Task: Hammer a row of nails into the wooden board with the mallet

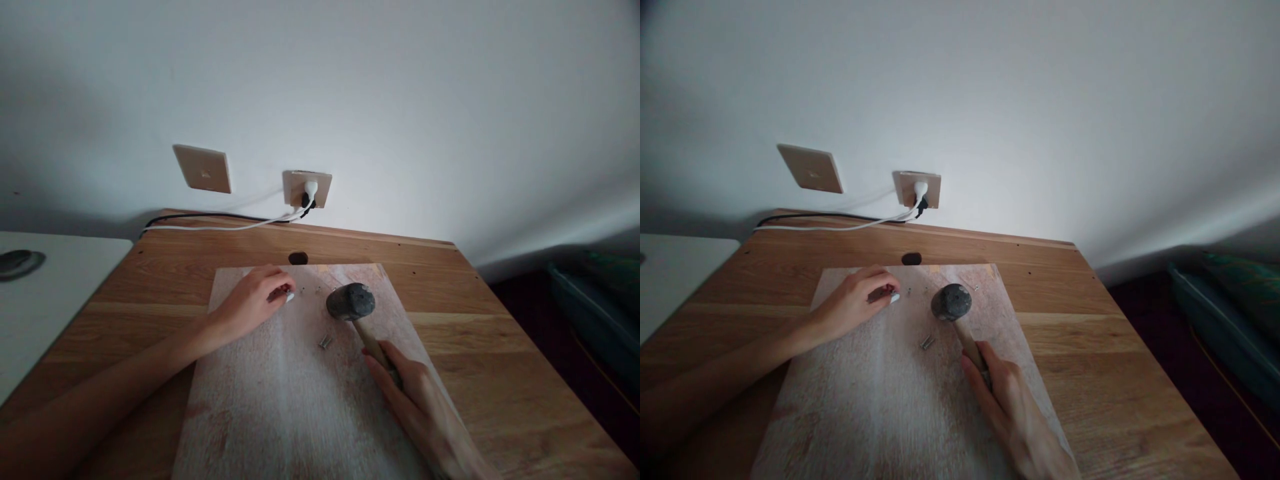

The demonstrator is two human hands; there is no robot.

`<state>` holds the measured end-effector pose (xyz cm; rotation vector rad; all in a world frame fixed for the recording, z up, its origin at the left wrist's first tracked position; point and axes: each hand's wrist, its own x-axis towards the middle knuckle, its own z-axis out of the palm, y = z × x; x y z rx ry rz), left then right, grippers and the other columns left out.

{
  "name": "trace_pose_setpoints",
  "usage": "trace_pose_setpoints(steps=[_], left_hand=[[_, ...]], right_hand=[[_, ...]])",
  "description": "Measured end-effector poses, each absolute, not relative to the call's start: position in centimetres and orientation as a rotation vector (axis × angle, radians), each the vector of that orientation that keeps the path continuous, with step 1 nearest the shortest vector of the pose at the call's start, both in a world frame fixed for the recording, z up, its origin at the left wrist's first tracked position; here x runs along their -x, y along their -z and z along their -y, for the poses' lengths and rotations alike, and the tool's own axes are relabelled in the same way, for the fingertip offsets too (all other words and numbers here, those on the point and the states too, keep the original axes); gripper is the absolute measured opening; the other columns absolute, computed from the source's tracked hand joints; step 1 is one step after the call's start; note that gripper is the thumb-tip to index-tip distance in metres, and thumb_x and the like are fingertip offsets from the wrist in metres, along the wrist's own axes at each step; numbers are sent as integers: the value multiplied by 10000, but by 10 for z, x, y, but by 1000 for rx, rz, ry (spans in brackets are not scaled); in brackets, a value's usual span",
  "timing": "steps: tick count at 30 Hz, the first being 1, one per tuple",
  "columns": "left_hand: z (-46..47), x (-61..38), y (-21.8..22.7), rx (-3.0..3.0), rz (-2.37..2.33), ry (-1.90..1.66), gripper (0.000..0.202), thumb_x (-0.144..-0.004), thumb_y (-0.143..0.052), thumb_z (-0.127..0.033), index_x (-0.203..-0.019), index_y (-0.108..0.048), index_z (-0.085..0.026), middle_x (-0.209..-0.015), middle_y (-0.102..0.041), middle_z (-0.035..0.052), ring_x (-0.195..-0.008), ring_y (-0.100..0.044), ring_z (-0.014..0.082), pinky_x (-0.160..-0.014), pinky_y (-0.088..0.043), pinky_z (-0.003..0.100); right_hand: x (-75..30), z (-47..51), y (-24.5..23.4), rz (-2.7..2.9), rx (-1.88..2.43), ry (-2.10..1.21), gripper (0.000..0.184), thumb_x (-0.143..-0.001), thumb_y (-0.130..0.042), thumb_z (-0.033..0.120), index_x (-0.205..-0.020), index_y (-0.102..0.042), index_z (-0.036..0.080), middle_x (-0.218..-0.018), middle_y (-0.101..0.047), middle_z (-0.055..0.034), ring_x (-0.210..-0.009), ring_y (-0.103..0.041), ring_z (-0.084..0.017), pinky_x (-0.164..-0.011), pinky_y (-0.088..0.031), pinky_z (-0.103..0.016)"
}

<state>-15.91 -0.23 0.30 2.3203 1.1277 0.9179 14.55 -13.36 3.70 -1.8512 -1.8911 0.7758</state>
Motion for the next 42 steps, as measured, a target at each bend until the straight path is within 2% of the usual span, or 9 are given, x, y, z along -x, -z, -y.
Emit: trace_pose_setpoints(steps=[4,8,11,19,27,33,37,40,42], left_hand=[[1,159,0,-2276,-1147,-919,232,-856,-642,3,-927,-688,-213,-945,-755,19,-924,-719,199,-845,-549,324],[2,161,5,-2146,-1155,-946,349,-849,-642,-8,-1126,-675,-218,-966,-777,16,-886,-738,184,-817,-569,309],[2,161,6,-2099,-1121,-961,449,-823,-632,3,-1216,-650,-216,-974,-774,12,-863,-732,174,-809,-576,307],[1,160,2,-2079,-1135,-992,534,-762,-615,49,-1228,-650,-210,-936,-770,8,-866,-729,185,-831,-571,320],[2,160,0,-2100,-1130,-997,561,-746,-611,63,-1241,-649,-199,-940,-782,15,-851,-735,192,-808,-562,309],[2,160,3,-2134,-1147,-984,539,-774,-637,45,-1253,-631,-201,-926,-766,12,-860,-725,198,-823,-563,329],[4,161,6,-2312,-1164,-978,515,-810,-664,1,-1282,-596,-192,-1061,-735,58,-1020,-697,239,-937,-563,408],[13,161,-1,-2573,-1169,-966,385,-861,-692,-82,-1224,-616,-187,-1180,-681,104,-1127,-650,278,-976,-549,445],[24,159,-10,-2840,-967,-882,220,-941,-644,-107,-1150,-640,-175,-1142,-688,99,-1075,-654,256,-958,-544,418]], right_hand=[[-129,123,-53,1915,1817,-960,434,-1045,-493,571,-1141,-703,204,-762,-736,-27,-625,-673,-189,-542,-495,-261],[-108,104,-68,1983,1729,-1022,390,-1066,-452,529,-1038,-664,203,-643,-641,24,-482,-560,-129,-479,-402,-247],[-95,92,-75,2039,1657,-1014,344,-1070,-447,488,-993,-634,210,-641,-625,26,-502,-577,-135,-497,-393,-254],[-84,82,-71,2174,1631,-965,268,-1071,-443,412,-916,-574,237,-638,-626,29,-557,-619,-155,-532,-399,-262],[-81,85,-72,2187,1630,-970,289,-1064,-429,444,-889,-550,248,-614,-592,41,-531,-598,-157,-522,-383,-268],[-81,86,-69,2164,1644,-999,300,-1072,-414,456,-939,-566,235,-655,-642,19,-561,-629,-168,-536,-389,-276],[-94,94,-66,2135,1677,-981,341,-1087,-412,494,-1000,-612,232,-718,-688,-1,-622,-670,-186,-569,-440,-284],[-114,108,-58,2060,1754,-952,385,-1079,-436,549,-1079,-650,230,-731,-717,-7,-638,-689,-204,-596,-490,-298],[-129,118,-49,2002,1816,-948,411,-1070,-444,573,-1086,-669,229,-734,-738,-10,-632,-703,-210,-611,-522,-304]])
